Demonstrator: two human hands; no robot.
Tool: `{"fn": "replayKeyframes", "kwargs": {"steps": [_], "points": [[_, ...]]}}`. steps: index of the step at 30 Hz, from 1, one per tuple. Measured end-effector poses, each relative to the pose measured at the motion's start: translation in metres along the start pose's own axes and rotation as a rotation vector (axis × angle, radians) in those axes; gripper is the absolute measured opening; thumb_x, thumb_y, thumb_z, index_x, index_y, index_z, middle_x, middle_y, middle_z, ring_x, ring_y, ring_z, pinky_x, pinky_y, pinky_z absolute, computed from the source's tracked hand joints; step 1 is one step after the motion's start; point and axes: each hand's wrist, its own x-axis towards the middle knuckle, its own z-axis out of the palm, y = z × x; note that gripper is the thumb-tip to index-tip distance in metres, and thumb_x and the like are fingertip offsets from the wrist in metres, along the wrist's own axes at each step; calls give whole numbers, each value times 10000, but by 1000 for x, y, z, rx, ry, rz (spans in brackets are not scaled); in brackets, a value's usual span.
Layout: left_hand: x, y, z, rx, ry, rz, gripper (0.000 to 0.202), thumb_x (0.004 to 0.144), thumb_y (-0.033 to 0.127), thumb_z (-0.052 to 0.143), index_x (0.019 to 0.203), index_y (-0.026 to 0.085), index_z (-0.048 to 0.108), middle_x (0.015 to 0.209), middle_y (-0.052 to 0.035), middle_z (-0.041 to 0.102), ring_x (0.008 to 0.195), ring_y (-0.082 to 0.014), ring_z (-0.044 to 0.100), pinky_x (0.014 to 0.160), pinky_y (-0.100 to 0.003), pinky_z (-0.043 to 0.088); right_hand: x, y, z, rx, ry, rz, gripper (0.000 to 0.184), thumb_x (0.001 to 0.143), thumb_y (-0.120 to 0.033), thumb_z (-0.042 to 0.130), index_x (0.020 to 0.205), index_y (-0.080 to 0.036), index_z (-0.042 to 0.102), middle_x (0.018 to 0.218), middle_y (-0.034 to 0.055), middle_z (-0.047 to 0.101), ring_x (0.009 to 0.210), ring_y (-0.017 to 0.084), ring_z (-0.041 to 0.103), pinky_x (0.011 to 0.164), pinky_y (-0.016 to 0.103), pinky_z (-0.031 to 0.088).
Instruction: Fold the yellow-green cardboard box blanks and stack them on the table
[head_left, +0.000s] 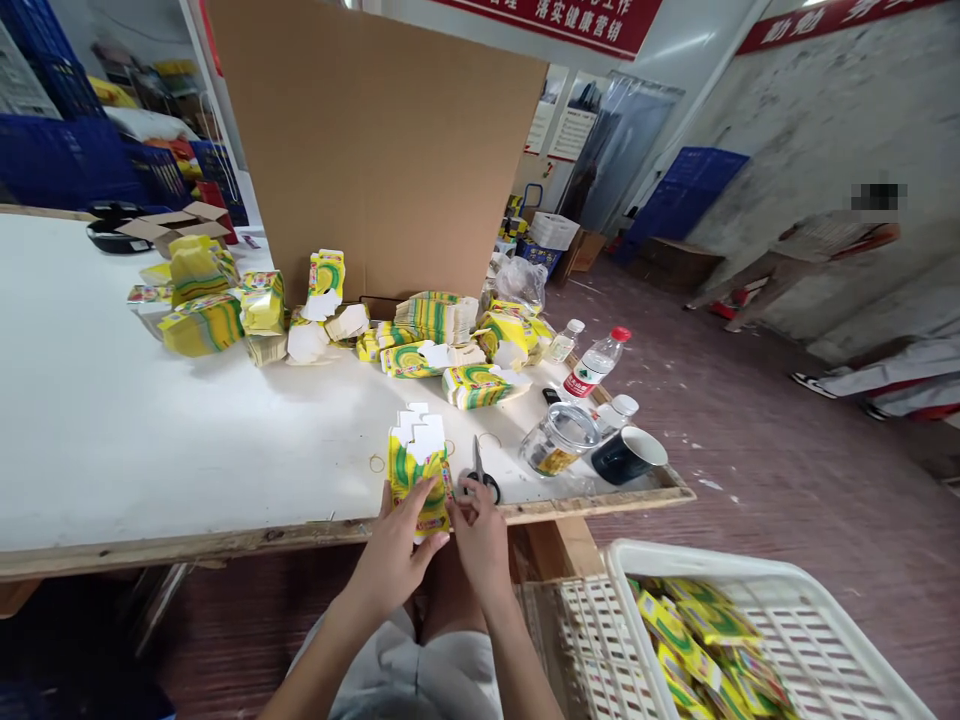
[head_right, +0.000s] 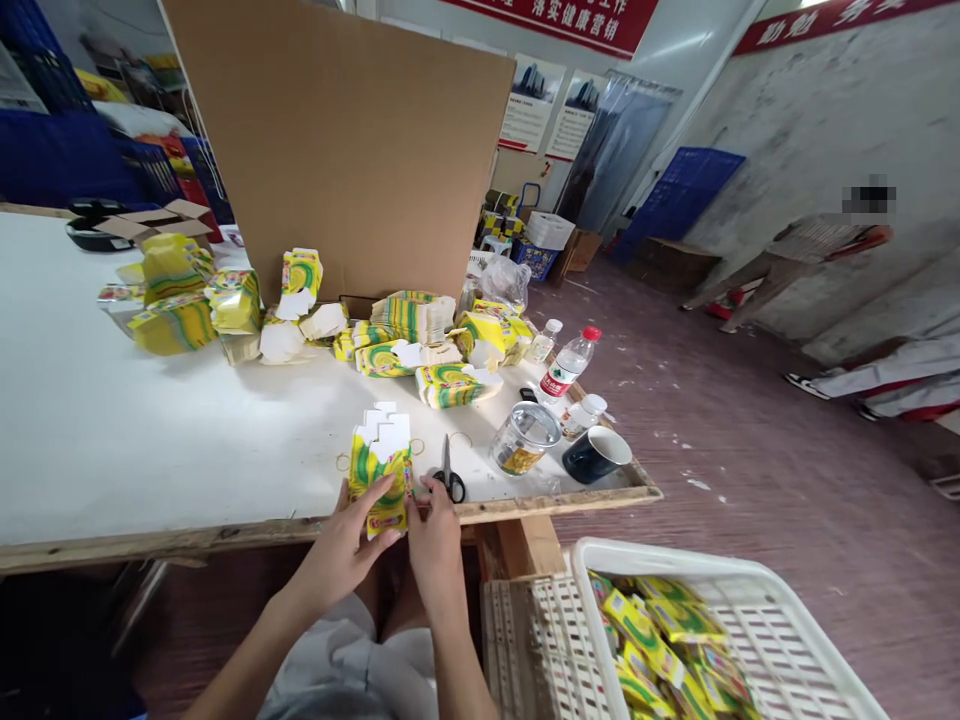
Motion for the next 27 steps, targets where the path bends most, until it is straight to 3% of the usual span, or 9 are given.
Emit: {"fn": "replayKeyframes", "kwargs": {"steps": [3, 5, 6, 9, 12, 16, 20, 23, 27], "points": [[0, 6, -7, -77, 170, -41, 535, 881, 342, 653, 1397, 255, 540, 1484, -87, 542, 1440, -287, 394, 1246, -482, 81, 2, 0, -1, 148, -13, 42, 364, 759, -447, 720, 981, -161, 683, 805, 92, 757, 709, 240, 703, 670, 358, 554], [2, 11, -9, -243, 303, -100, 555, 873, 402, 668, 1388, 232, 551, 1509, -106, 510, 1454, -303, 363, 1226, -470, 201, -3, -5, -15, 248, -28, 81, 377, 768, -465, 728, 985, -162, 673, 856, 107, 765, 767, 244, 714, 716, 369, 568], [3, 14, -8, -368, 310, -137, 565, 861, 436, 679, 1374, 224, 568, 1497, -116, 523, 1440, -318, 386, 1202, -471, 269, -7, -8, -21, 295, -46, 102, 379, 766, -470, 737, 984, -166, 674, 876, 106, 769, 797, 246, 720, 743, 377, 572], [5, 22, -1, -787, 118, -257, 536, 815, 520, 712, 1260, 223, 673, 1349, -129, 660, 1318, -354, 537, 1108, -486, 417, -23, -17, -29, 407, -122, 157, 367, 756, -466, 767, 964, -169, 705, 903, 103, 776, 843, 255, 728, 801, 403, 574], [2, 27, 6, -1019, -56, -310, 457, 803, 536, 720, 1153, 242, 744, 1223, -116, 737, 1240, -348, 605, 1070, -478, 454, -36, -21, -27, 511, -192, 212, 323, 738, -439, 802, 926, -183, 741, 905, 90, 778, 856, 258, 728, 814, 402, 573], [-2, 28, 10, -1044, -110, -268, 387, 836, 491, 705, 1134, 249, 758, 1181, -107, 755, 1210, -328, 627, 1073, -454, 450, -43, -23, -28, 589, -199, 256, 240, 721, -391, 837, 860, -211, 765, 936, 65, 783, 935, 247, 712, 887, 372, 543], [-2, 28, 11, -917, -70, -227, 414, 859, 477, 683, 1166, 206, 739, 1205, -128, 740, 1181, -330, 640, 1062, -447, 460, -44, -27, -35, 476, -216, 192, 301, 739, -448, 813, 896, -195, 772, 984, 99, 779, 986, 280, 697, 934, 419, 521], [-2, 31, 12, -851, -7, -270, 451, 846, 491, 691, 1163, 172, 725, 1204, -140, 735, 1132, -329, 664, 1028, -439, 487, -45, -29, -37, 377, -233, 152, 354, 721, -471, 816, 916, -180, 766, 1002, 120, 773, 936, 287, 702, 861, 410, 550], [-3, 33, 16, -797, 82, -318, 448, 850, 507, 675, 1119, 150, 707, 1138, -135, 752, 1072, -314, 685, 947, -413, 536, -49, -29, -32, 331, -202, 170, 344, 730, -493, 796, 814, -167, 726, 836, 99, 760, 744, 243, 687, 683, 345, 563]]}}
